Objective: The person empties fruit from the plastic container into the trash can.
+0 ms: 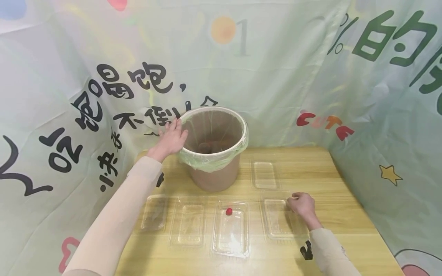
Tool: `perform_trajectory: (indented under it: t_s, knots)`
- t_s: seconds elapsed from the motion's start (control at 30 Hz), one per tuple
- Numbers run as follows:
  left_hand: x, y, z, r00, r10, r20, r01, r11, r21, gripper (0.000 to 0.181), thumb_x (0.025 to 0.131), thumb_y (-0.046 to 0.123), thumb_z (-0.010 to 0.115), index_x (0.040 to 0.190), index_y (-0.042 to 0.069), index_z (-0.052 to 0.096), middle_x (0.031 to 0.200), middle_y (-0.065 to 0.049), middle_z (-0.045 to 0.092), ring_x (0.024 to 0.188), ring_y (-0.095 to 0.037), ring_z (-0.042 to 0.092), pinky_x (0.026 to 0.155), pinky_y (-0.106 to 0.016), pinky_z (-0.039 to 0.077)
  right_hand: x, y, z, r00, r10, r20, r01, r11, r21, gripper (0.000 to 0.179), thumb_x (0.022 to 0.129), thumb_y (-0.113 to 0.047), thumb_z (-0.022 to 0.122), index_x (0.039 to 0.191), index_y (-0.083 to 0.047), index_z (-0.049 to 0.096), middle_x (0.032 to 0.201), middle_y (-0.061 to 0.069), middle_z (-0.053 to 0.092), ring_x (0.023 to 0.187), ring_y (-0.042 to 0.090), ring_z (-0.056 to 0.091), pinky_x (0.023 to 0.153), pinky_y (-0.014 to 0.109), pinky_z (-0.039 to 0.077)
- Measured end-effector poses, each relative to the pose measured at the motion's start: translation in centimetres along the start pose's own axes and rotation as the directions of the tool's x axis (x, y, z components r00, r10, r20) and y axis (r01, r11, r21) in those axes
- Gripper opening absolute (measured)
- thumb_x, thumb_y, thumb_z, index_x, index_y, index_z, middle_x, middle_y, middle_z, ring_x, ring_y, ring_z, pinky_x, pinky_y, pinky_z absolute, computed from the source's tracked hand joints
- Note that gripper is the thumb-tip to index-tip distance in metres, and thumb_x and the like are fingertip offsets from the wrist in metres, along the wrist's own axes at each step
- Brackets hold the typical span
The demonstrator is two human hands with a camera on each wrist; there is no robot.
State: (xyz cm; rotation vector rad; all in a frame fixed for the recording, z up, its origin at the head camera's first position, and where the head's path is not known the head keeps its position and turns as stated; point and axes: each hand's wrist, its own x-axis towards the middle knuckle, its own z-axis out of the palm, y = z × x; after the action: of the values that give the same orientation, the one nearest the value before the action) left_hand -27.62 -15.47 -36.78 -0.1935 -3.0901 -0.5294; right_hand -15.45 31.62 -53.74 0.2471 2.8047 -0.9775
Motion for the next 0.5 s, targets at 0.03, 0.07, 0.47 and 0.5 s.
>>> perform_trajectory:
  t_s: [0.03,0.07,0.47,0.5]
  knots:
    - [0.0,0.0,0.0,1.0,0.001,-0.001,-0.001,1.0,0.002,0.076,0.11,0.047,0.02,0.168,0.0,0.005,0.177,-0.022,-0.001,0.161,-0.053,0.002,0.127,-0.074,0.0,0.0,0.0,-0.1,1.0,-0.014,-0.002,0.014,1.0,-0.004,0.051,0.101,-0.02,0.057,0.131,0.02,0.059,0.118,0.037,0.07,0.111,0.055,0.067,0.098,0.063,0.054]
    - [-0.1,0.0,-0.1,1.0,0.001,-0.004,-0.001,1.0,-0.001,0.076,0.11,0.047,0.02,0.168,0.0,0.006,0.177,-0.022,-0.001,0.161,-0.054,0.002,0.127,-0.075,-0.001,0.1,-0.1,-0.3,1.0,-0.027,-0.006,0.027,1.0,-0.009,0.051,0.102,-0.021,0.056,0.131,0.022,0.058,0.12,0.039,0.069,0.114,0.057,0.065,0.099,0.064,0.054]
    - [0.0,0.0,-1.8,0.997,0.032,-0.066,-0.032,0.999,0.003,0.077,0.112,0.055,0.015,0.168,0.003,0.017,0.175,-0.025,0.011,0.159,-0.057,0.005,0.125,-0.076,-0.004,3.8,-6.1,-4.7,0.971,-0.227,-0.077,0.226,0.974,-0.019,0.065,0.113,-0.038,0.037,0.145,0.017,0.05,0.146,0.041,0.052,0.132,0.06,0.051,0.109,0.07,0.045]
    - [0.0,-0.1,-2.0,0.997,0.039,-0.072,-0.039,0.999,0.005,0.076,0.112,0.055,0.016,0.168,0.004,0.018,0.175,-0.025,0.012,0.159,-0.058,0.004,0.125,-0.076,-0.005,4.1,-7.1,-5.3,0.967,-0.243,-0.08,0.242,0.97,-0.021,0.066,0.113,-0.04,0.036,0.147,0.016,0.049,0.147,0.041,0.05,0.133,0.06,0.05,0.109,0.071,0.044]
